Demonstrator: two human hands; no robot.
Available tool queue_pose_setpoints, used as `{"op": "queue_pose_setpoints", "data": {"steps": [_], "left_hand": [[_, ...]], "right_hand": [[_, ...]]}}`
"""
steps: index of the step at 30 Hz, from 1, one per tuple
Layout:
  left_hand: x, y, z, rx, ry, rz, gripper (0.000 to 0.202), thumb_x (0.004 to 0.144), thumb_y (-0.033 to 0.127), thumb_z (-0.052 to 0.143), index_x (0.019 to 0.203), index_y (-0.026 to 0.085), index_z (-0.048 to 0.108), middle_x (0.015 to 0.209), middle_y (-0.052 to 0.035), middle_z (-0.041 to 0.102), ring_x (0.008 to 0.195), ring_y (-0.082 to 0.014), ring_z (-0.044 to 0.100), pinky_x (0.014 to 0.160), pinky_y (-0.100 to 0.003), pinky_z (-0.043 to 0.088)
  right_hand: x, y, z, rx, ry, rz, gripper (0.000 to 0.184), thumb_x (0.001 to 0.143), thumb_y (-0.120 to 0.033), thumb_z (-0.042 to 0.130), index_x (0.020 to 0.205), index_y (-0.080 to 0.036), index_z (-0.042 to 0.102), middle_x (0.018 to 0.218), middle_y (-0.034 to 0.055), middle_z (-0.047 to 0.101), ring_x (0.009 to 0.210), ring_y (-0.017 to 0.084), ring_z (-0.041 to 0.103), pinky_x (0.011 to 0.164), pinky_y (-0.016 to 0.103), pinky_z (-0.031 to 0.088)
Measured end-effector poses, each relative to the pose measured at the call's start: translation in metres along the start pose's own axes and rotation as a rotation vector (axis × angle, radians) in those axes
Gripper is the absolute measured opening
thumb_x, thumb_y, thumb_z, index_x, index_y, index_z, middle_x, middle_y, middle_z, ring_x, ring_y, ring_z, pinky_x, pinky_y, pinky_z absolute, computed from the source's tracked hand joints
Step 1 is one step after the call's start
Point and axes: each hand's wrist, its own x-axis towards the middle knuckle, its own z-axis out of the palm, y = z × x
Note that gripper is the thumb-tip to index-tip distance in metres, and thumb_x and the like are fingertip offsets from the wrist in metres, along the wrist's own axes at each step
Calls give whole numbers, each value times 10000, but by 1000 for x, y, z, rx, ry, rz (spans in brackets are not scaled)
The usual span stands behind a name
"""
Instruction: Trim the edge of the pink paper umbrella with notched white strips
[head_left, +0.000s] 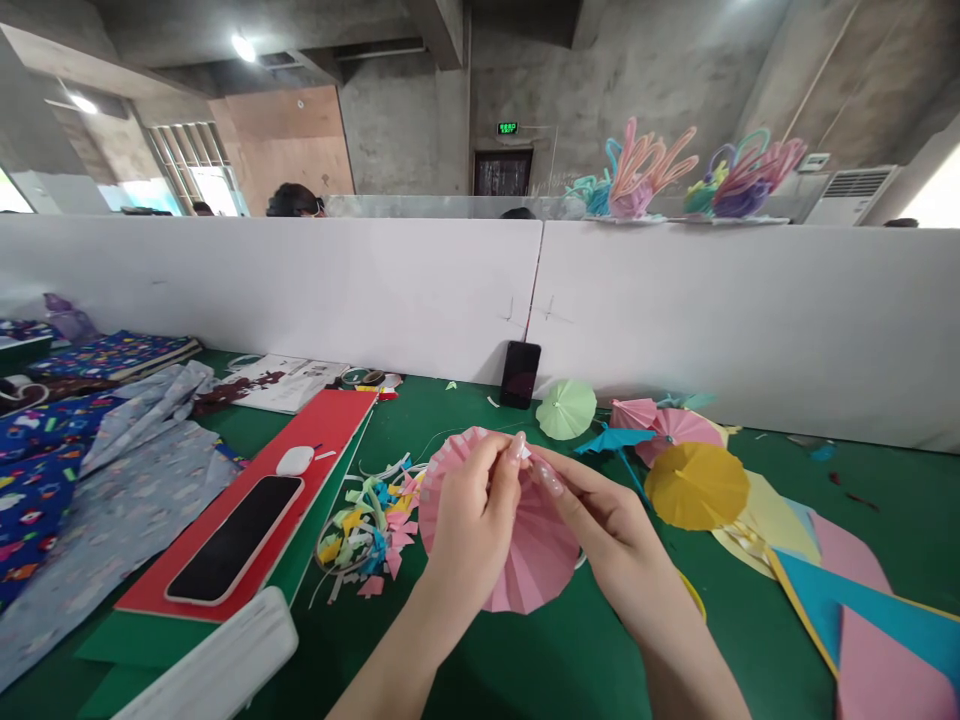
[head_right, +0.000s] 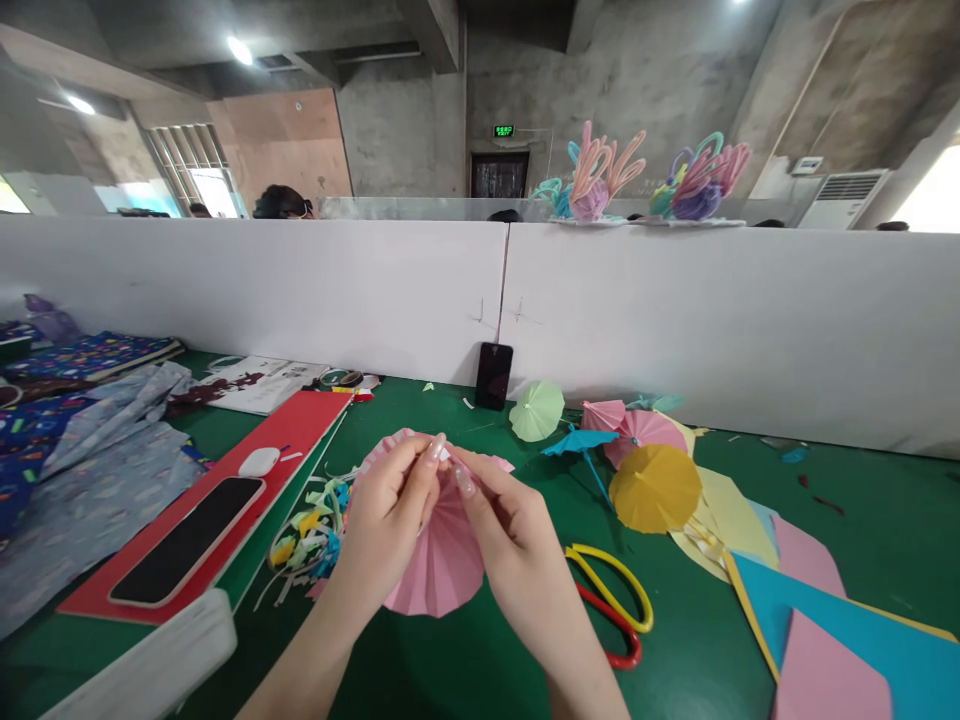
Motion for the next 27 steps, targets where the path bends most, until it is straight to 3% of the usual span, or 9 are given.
{"op": "queue_pose_setpoints", "data": {"steps": [10,19,27], "left_hand": [[-1,1,2,21,47,-26,287,947,396,391,751,210,489,542,66,338,451,-92,316,420,-222,264],[-3,-1,3,-13,18,2,293,950,399,397,738,210,470,543,73,339,452,-81,293,429,-214,267],[-3,1,2,24,70,12,301,952,371,400,705,207,450,568,60,377,482,-90,345,448,-218,284]], "right_hand": [[1,0,3,-10,16,-19,326,922,-336,537,1239,-320,610,1252,-1,648,1192,227,561,1000,355,471],[-2,-1,2,33,-9,0,311,928,-321,540,1230,-361,608,1247,-30,651,1183,188,566,963,272,487],[-2,0,3,0,4,-5,339,924,-355,530,1255,-320,596,1271,-1,635,1200,220,552,1000,336,468]]}}
